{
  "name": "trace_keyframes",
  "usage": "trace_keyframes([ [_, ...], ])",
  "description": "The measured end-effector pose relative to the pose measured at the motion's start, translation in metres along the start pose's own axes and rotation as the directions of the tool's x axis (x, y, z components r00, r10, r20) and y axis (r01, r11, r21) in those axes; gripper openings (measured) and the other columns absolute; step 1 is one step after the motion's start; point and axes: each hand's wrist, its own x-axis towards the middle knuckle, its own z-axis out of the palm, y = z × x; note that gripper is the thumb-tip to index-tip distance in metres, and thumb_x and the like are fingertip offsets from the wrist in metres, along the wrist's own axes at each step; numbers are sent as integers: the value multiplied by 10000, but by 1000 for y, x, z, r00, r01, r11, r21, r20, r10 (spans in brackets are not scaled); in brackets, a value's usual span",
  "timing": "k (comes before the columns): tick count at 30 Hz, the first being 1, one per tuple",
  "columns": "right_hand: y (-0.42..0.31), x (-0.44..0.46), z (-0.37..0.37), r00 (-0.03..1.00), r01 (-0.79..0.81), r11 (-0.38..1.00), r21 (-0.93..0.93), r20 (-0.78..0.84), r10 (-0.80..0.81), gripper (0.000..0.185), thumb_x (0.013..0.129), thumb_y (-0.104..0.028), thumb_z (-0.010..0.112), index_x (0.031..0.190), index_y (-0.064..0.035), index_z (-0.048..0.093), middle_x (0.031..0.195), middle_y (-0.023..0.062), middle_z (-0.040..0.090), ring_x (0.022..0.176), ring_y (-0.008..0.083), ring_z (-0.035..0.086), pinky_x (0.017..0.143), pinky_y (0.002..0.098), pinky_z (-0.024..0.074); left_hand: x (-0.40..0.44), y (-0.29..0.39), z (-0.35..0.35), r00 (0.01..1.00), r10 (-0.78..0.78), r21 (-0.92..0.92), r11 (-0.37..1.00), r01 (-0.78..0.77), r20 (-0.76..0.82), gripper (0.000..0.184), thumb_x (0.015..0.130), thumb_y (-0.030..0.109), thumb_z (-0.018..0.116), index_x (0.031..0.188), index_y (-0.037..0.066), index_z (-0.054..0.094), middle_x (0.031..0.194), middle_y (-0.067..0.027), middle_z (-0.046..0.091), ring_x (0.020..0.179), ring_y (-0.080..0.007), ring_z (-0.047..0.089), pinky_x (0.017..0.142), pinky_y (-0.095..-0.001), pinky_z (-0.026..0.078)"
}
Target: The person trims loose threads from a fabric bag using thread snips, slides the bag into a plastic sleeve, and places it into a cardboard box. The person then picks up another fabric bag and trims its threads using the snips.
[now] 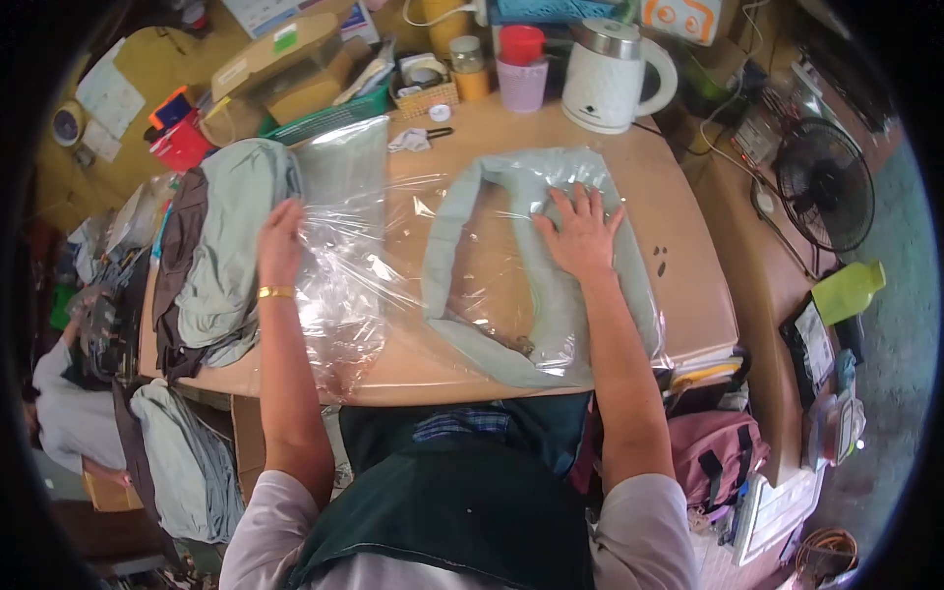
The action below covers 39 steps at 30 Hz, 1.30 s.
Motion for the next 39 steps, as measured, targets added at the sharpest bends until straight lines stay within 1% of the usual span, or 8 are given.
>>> trace_keyframes([
  [6, -9, 2, 2, 1000, 23, 1000, -2, -13, -23, 577, 919, -552, 469, 1397, -228, 451, 1497, 124, 354, 1412, 353, 251, 1099, 684, 95, -58, 39, 35, 935, -31, -6, 1000, 31, -354, 371, 853, 106, 714, 1180, 4, 570, 880, -39, 605, 682, -91, 530, 590, -220, 443],
  [8, -8, 2, 5, 1000, 21, 1000, 9, -9, -21, 581, 919, -547, 472, 1401, -223, 442, 1500, 124, 352, 1415, 348, 248, 1102, 678, 103, -78, 37, 43, 985, -86, 459, 888, 7, 151, 547, 846, 154, 730, 1307, 7, 473, 884, -36, 602, 712, -87, 526, 589, -231, 440],
  [14, -12, 0, 1, 1000, 19, 1000, -1, 14, -19, 581, 915, -549, 481, 1405, -241, 430, 1505, 123, 347, 1412, 351, 260, 1099, 677, 108, -71, 35, -12, 923, 128, 198, 978, -58, -363, 846, 804, 122, 764, 1467, 40, 244, 1176, -106, 515, 867, -162, 588, 595, -272, 509],
  [21, -10, 5, 0, 999, 2, 1000, 17, 52, -3, 591, 912, -563, 479, 1416, -258, 423, 1511, 121, 343, 1411, 349, 266, 1091, 694, 88, -152, 28, -37, 962, -267, 553, 810, 193, 55, 1006, 835, 141, 732, 1537, 184, 12, 1258, -183, 484, 939, -227, 631, 667, -288, 531],
  [26, 28, 24, -29, 993, 0, 833, 554, 98, -65, 541, 921, -417, 562, 1411, -218, 446, 1486, 162, 359, 1373, 403, 309, 1130, 490, 248, -147, 57, -27, 982, -164, 430, 883, 187, -89, 981, 888, 229, 683, 1539, 176, -49, 1277, -226, 473, 925, -218, 634, 695, -295, 532],
  [29, 60, -7, -69, 993, 99, 919, 383, 21, -116, 492, 901, -236, 591, 1378, -175, 485, 1414, 205, 425, 1329, 380, 377, 1096, 420, 317, -128, 11, -18, 992, 32, 644, 758, -104, 123, 965, 900, 321, 643, 1538, 191, -71, 1200, -249, 517, 896, -224, 634, 716, -316, 523],
  [32, 58, -62, -69, 944, -228, 973, 36, 252, 212, 511, 850, -78, 605, 1349, -108, 503, 1351, 211, 484, 1294, 343, 427, 1077, 427, 340, -129, 15, 3, 973, -160, 575, 817, 36, 167, 849, 912, 210, 622, 1549, 191, 61, 857, -59, 613, 728, -106, 571, 592, -244, 460],
  [39, -74, -69, -77, 941, 52, 635, 771, 175, -289, 255, 826, -4, 626, 1080, 2, 642, 1065, 109, 637, 1062, 211, 567, 1003, 339, 387, -215, 91, -198, 994, 13, 352, 936, 25, -104, 112, 912, 148, 590, 1005, 99, 629, 881, 67, 565, 805, -26, 490, 663, -196, 393],
])
